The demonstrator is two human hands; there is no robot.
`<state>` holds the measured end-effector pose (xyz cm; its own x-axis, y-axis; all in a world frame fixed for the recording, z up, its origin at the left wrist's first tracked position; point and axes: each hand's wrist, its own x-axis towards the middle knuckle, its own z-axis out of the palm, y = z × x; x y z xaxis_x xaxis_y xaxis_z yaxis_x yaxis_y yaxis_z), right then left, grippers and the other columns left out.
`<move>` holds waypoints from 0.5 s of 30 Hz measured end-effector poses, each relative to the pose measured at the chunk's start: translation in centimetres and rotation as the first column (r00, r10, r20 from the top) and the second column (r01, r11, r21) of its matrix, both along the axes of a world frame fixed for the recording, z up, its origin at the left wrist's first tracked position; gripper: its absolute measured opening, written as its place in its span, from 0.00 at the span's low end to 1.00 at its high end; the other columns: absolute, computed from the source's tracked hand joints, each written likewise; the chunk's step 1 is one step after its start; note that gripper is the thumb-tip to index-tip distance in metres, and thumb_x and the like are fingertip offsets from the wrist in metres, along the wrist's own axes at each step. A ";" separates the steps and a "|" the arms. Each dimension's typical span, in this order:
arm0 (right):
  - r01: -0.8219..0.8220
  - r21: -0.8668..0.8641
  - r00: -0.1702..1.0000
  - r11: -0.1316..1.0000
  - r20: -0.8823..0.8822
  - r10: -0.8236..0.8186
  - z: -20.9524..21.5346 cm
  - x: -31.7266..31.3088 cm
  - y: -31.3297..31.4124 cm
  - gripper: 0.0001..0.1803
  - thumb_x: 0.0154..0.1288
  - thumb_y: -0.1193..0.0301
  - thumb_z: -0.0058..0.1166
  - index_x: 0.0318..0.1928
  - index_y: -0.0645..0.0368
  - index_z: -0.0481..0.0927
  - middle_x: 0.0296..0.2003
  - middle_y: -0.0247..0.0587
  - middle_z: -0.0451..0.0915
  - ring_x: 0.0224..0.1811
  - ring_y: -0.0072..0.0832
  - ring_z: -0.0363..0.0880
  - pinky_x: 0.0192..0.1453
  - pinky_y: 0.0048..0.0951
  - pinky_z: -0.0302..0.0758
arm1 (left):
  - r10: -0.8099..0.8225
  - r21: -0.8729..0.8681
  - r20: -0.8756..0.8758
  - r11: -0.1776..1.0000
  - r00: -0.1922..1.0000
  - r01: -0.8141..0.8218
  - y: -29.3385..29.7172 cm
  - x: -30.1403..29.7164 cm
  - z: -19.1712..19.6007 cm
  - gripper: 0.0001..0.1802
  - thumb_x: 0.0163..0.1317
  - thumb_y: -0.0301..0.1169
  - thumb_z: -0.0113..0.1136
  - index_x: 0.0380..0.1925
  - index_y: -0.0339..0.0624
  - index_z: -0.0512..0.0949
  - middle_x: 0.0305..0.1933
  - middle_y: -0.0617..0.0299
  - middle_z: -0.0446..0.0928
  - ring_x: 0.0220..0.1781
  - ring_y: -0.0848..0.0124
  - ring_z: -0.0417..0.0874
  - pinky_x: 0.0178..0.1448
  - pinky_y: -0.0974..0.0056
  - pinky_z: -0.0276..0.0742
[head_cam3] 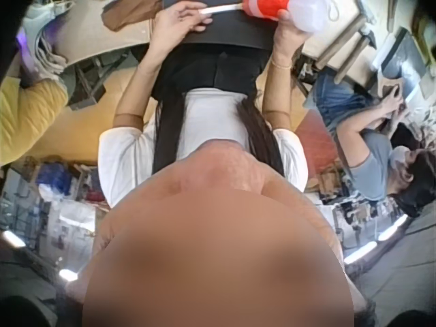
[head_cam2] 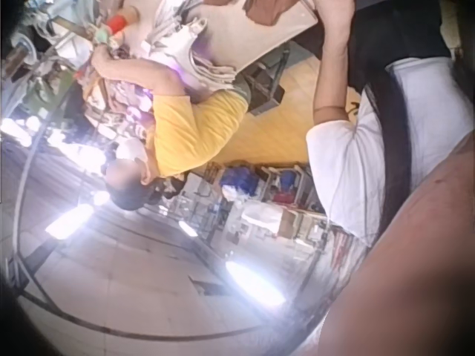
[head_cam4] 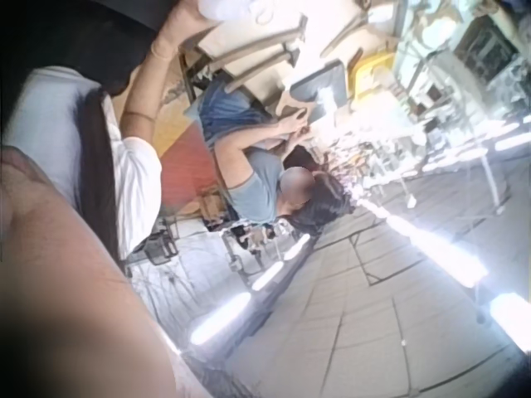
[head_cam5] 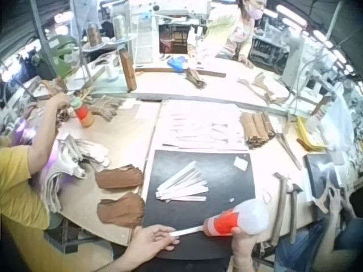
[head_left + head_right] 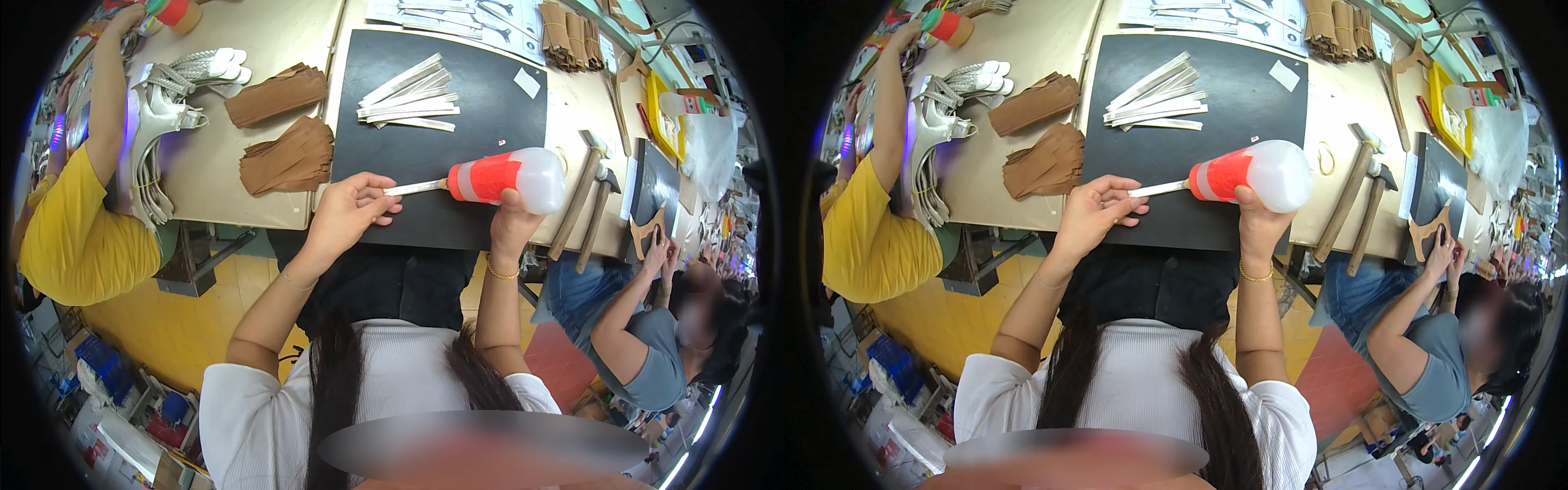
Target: The person applies glue from a red bottle to thin white strips and places them on a black mat. They handle the strips one at a time, arranging them in a small pile on the mat.
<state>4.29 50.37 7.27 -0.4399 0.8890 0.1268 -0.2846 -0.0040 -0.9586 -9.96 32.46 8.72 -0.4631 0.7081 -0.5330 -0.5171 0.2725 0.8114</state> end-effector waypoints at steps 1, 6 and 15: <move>-0.010 -0.009 1.000 1.000 0.003 0.010 0.0 -0.3 -0.2 0.36 0.45 0.63 0.74 0.52 0.65 0.70 0.43 0.38 0.76 0.44 0.25 0.75 0.50 0.28 0.74 | 0.000 0.007 -0.009 1.000 1.000 0.000 0.0 0.0 0.0 0.14 0.62 0.25 0.57 0.46 0.29 0.73 0.38 0.53 0.80 0.40 0.69 0.84 0.40 0.72 0.81; -0.074 -0.039 0.997 0.997 0.006 0.074 -0.1 -1.3 -1.4 0.33 0.46 0.64 0.73 0.49 0.66 0.72 0.41 0.37 0.77 0.42 0.24 0.76 0.48 0.26 0.74 | 0.014 -0.001 -0.036 1.000 0.999 -0.014 0.0 0.2 0.2 0.14 0.61 0.24 0.58 0.47 0.29 0.72 0.37 0.53 0.80 0.40 0.70 0.84 0.40 0.72 0.81; -0.185 -0.140 0.983 0.973 -0.044 0.180 -0.3 -3.2 -3.0 0.33 0.46 0.62 0.73 0.49 0.66 0.72 0.41 0.37 0.77 0.42 0.23 0.76 0.47 0.27 0.74 | 0.025 -0.019 -0.069 0.999 0.997 -0.026 0.2 0.3 0.6 0.19 0.60 0.21 0.56 0.51 0.29 0.67 0.35 0.54 0.80 0.39 0.70 0.84 0.39 0.72 0.81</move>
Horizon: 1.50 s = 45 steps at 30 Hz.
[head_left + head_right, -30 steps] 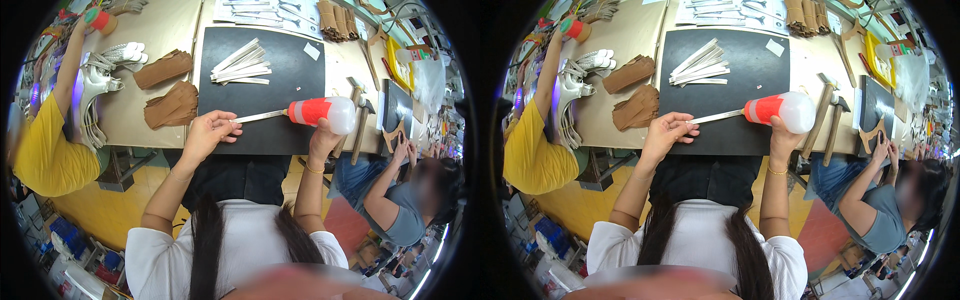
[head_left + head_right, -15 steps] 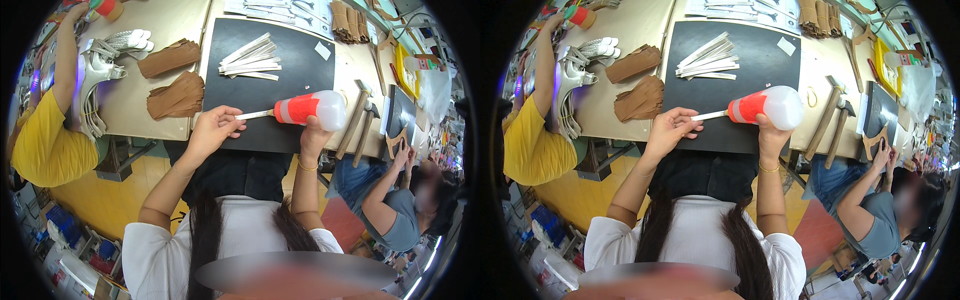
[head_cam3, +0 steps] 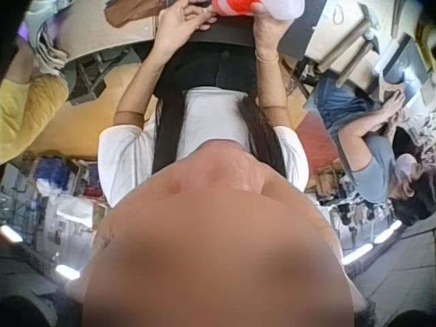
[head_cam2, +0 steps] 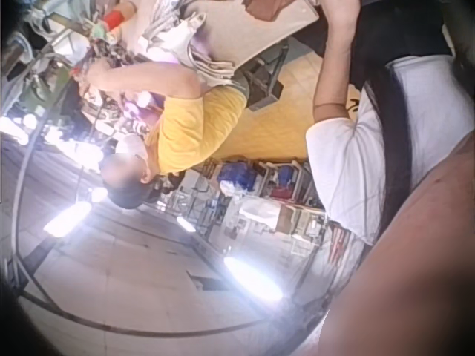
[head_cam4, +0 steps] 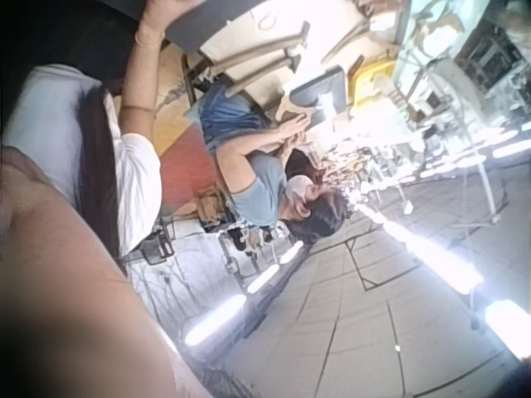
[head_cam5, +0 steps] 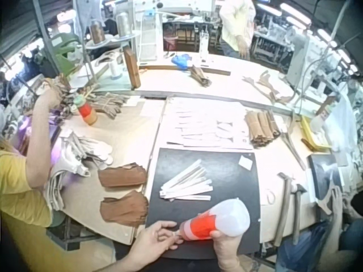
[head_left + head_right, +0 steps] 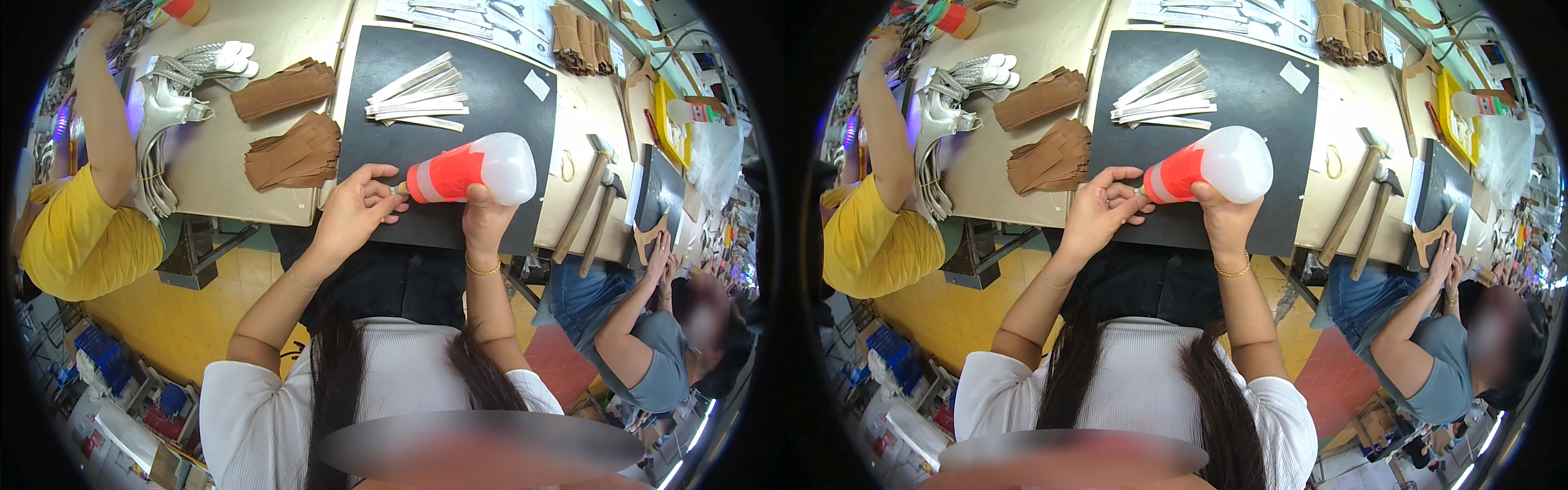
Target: The person applies glue from a red bottle to thin white strips and places them on a black mat. They handle the strips one at a time, arranging them in a small pile on the mat.
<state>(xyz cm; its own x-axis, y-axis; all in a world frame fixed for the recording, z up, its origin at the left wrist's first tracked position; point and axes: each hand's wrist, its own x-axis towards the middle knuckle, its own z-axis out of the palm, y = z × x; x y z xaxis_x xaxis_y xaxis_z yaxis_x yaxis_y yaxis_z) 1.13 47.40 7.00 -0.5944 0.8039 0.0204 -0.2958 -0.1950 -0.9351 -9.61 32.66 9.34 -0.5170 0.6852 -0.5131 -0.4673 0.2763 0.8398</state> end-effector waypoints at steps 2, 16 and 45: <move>-0.021 -0.024 1.000 0.999 0.001 0.021 -0.1 -0.3 -0.1 0.35 0.45 0.61 0.73 0.50 0.66 0.71 0.42 0.37 0.77 0.42 0.22 0.75 0.47 0.27 0.74 | -0.001 0.007 -0.008 1.000 1.000 0.001 0.0 0.0 -0.1 0.20 0.60 0.20 0.56 0.52 0.29 0.66 0.35 0.53 0.80 0.39 0.70 0.84 0.39 0.72 0.81; 0.380 -0.208 0.909 0.901 -0.096 -0.405 1.5 3.9 7.3 0.40 0.57 0.39 0.50 0.58 0.58 0.63 0.48 0.41 0.72 0.51 0.33 0.73 0.56 0.48 0.74 | -0.047 0.148 0.018 0.988 0.999 0.044 5.3 -5.4 1.9 0.15 0.60 0.22 0.57 0.46 0.29 0.70 0.39 0.49 0.80 0.39 0.66 0.84 0.39 0.70 0.82; 0.287 -0.120 0.957 0.950 0.007 -0.289 -0.4 5.3 6.4 0.47 0.52 0.36 0.53 0.59 0.61 0.60 0.50 0.46 0.71 0.51 0.38 0.75 0.56 0.49 0.76 | -0.488 -0.439 -0.749 0.872 0.448 0.216 8.5 -12.9 3.9 0.12 0.49 0.35 0.67 0.25 0.34 0.82 0.26 0.56 0.77 0.27 0.68 0.75 0.35 0.64 0.71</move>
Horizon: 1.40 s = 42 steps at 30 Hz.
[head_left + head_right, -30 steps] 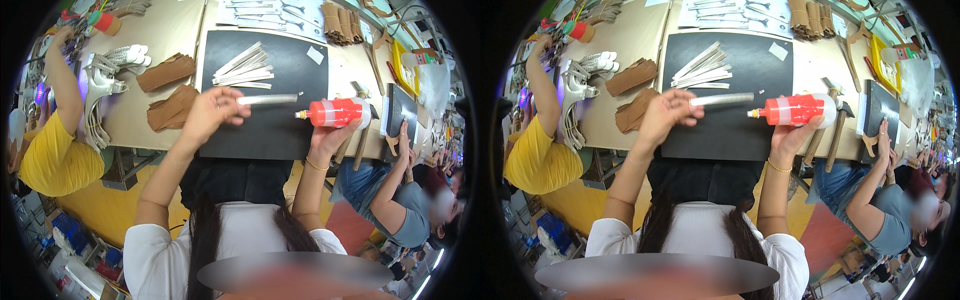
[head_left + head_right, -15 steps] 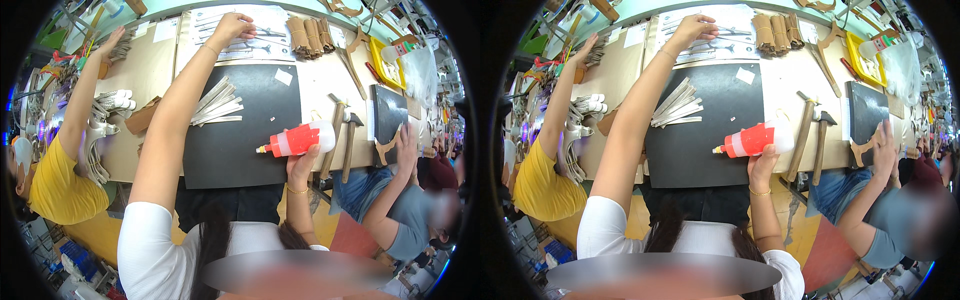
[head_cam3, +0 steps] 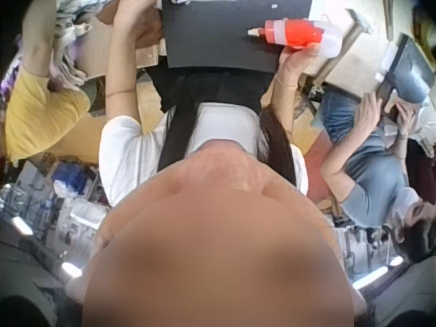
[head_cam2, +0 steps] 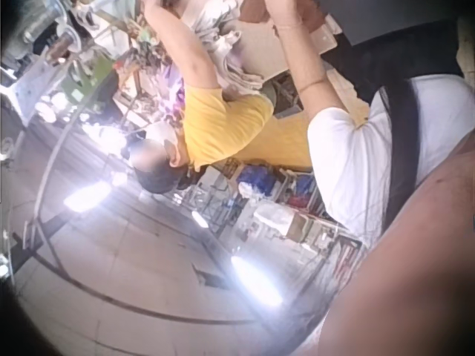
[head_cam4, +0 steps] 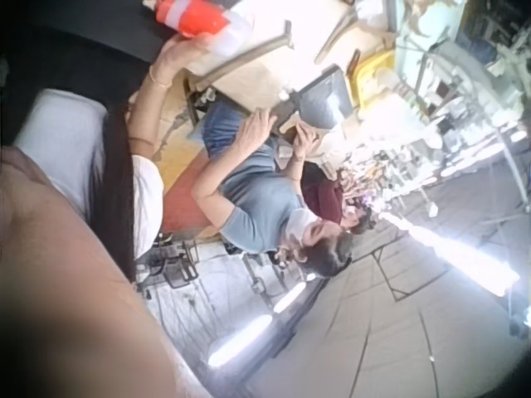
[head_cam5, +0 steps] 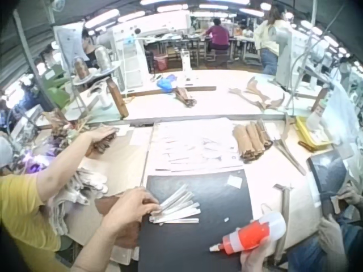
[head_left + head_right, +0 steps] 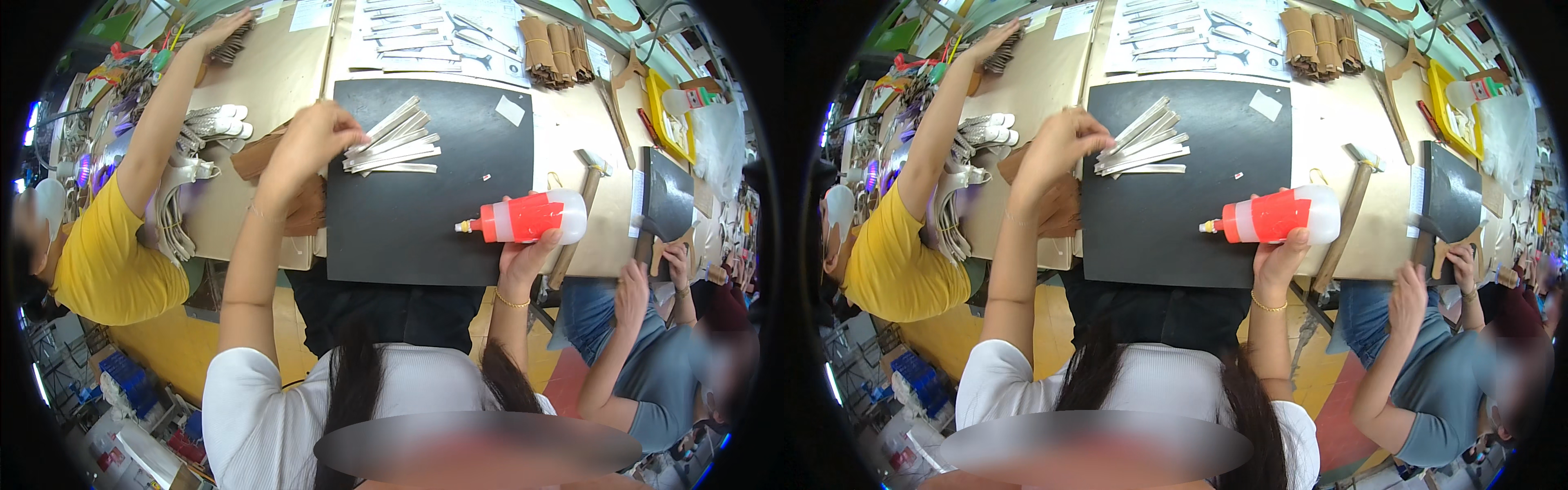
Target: The person applies glue from a red bottle to thin white strips and places them on a black mat. They handle the strips one at a time, arranging them in a small pile on the mat.
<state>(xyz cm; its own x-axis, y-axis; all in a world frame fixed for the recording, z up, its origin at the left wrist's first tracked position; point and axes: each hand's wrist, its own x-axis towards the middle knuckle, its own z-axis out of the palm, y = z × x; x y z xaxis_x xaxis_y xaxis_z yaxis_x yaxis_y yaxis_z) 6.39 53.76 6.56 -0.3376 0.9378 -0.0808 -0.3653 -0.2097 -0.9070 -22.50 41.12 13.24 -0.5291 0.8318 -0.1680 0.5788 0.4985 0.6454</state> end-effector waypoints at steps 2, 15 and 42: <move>0.000 0.002 1.000 1.000 -0.006 0.000 0.1 0.0 0.0 0.47 0.52 0.36 0.54 0.59 0.61 0.61 0.50 0.46 0.71 0.51 0.37 0.75 0.56 0.49 0.76 | 0.071 0.009 0.008 0.997 0.997 -0.071 -1.8 1.2 -0.3 0.12 0.47 0.33 0.68 0.27 0.35 0.82 0.27 0.53 0.78 0.30 0.64 0.78 0.38 0.62 0.73; 0.029 -0.006 0.997 1.000 -0.078 -0.029 0.3 -0.2 -0.5 0.43 0.54 0.39 0.55 0.57 0.60 0.62 0.48 0.43 0.71 0.52 0.35 0.73 0.60 0.51 0.72 | 0.164 0.071 0.065 0.983 0.984 -0.168 -4.7 3.5 -2.2 0.10 0.48 0.29 0.67 0.31 0.36 0.82 0.25 0.57 0.79 0.26 0.72 0.76 0.35 0.67 0.72; 0.041 0.328 0.997 0.944 0.049 -0.060 1.5 -1.3 0.5 0.29 0.52 0.58 0.68 0.47 0.66 0.73 0.39 0.35 0.77 0.41 0.23 0.74 0.46 0.25 0.72 | 0.172 0.037 0.891 0.895 0.420 -0.445 -7.3 10.2 -4.3 0.14 0.56 0.23 0.63 0.42 0.28 0.76 0.33 0.54 0.81 0.32 0.72 0.83 0.32 0.74 0.81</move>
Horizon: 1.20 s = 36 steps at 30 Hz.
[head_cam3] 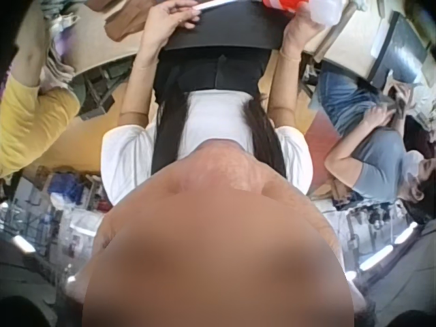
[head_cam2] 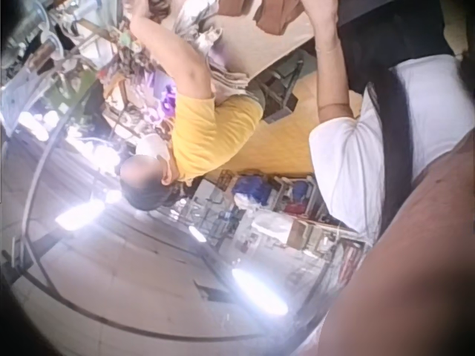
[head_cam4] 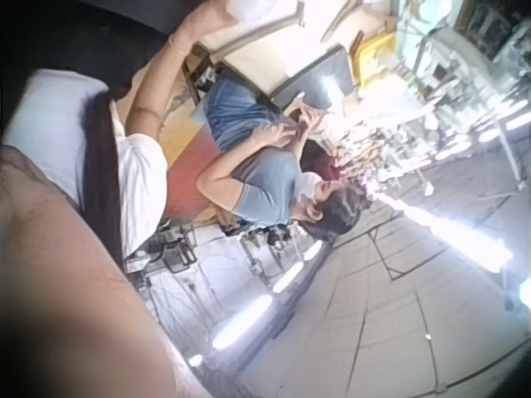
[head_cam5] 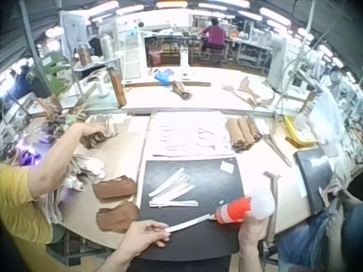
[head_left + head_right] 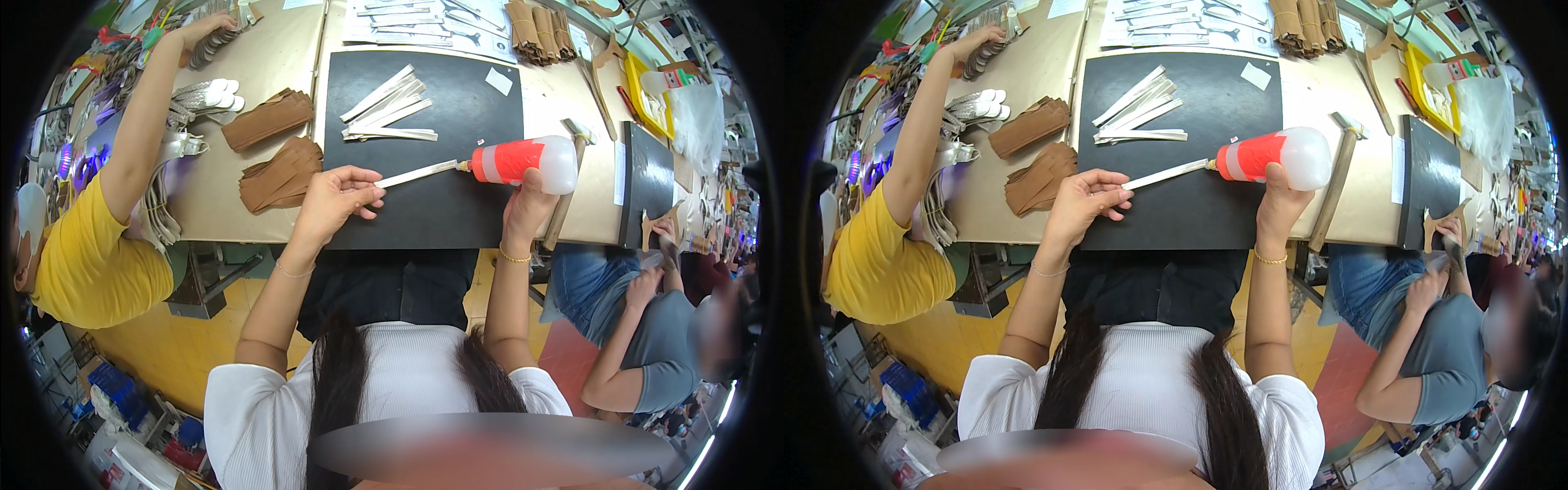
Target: The person applies glue from a red bottle to thin white strips and places them on a black mat. They handle the strips one at a time, arranging them in a small pile on the mat.
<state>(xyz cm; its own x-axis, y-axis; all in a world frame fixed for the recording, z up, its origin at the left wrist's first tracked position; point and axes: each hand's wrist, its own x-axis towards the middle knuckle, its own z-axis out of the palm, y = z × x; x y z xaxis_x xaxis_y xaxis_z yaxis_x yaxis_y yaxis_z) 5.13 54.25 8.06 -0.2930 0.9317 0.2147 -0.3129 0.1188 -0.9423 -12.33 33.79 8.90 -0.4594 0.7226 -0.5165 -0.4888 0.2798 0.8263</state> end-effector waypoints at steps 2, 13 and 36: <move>-0.005 0.027 0.999 1.000 0.032 0.004 0.0 -0.4 0.2 0.27 0.53 0.59 0.68 0.45 0.66 0.75 0.38 0.35 0.77 0.40 0.22 0.74 0.46 0.25 0.72 | 0.009 -0.001 0.020 1.000 1.000 -0.009 0.1 0.1 0.0 0.14 0.56 0.23 0.63 0.41 0.28 0.76 0.33 0.53 0.81 0.32 0.72 0.83 0.32 0.73 0.81; -0.022 0.077 0.993 0.997 0.114 0.014 -0.3 -1.2 0.5 0.25 0.52 0.60 0.69 0.42 0.66 0.76 0.36 0.35 0.78 0.38 0.22 0.75 0.44 0.25 0.72 | -0.001 -0.019 0.015 1.000 1.000 0.001 0.0 0.2 0.0 0.13 0.57 0.22 0.61 0.41 0.27 0.76 0.33 0.54 0.80 0.33 0.72 0.83 0.34 0.72 0.81; -0.227 -0.087 0.973 0.970 0.017 0.230 -0.2 -4.9 -4.9 0.27 0.50 0.61 0.70 0.44 0.66 0.76 0.37 0.35 0.79 0.39 0.21 0.76 0.45 0.24 0.73 | 0.045 -0.010 -0.090 0.999 0.995 -0.046 0.0 1.1 0.0 0.16 0.57 0.19 0.58 0.46 0.31 0.70 0.35 0.55 0.79 0.37 0.72 0.83 0.39 0.73 0.80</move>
<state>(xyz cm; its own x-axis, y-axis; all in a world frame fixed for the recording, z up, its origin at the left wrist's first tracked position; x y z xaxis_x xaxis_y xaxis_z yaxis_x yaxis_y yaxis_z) 0.22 49.38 7.85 -0.5050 0.8537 0.1274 -0.2966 -0.0331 -0.9544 -11.20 33.83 8.87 -0.5366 0.6940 -0.4801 -0.4256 0.2687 0.8641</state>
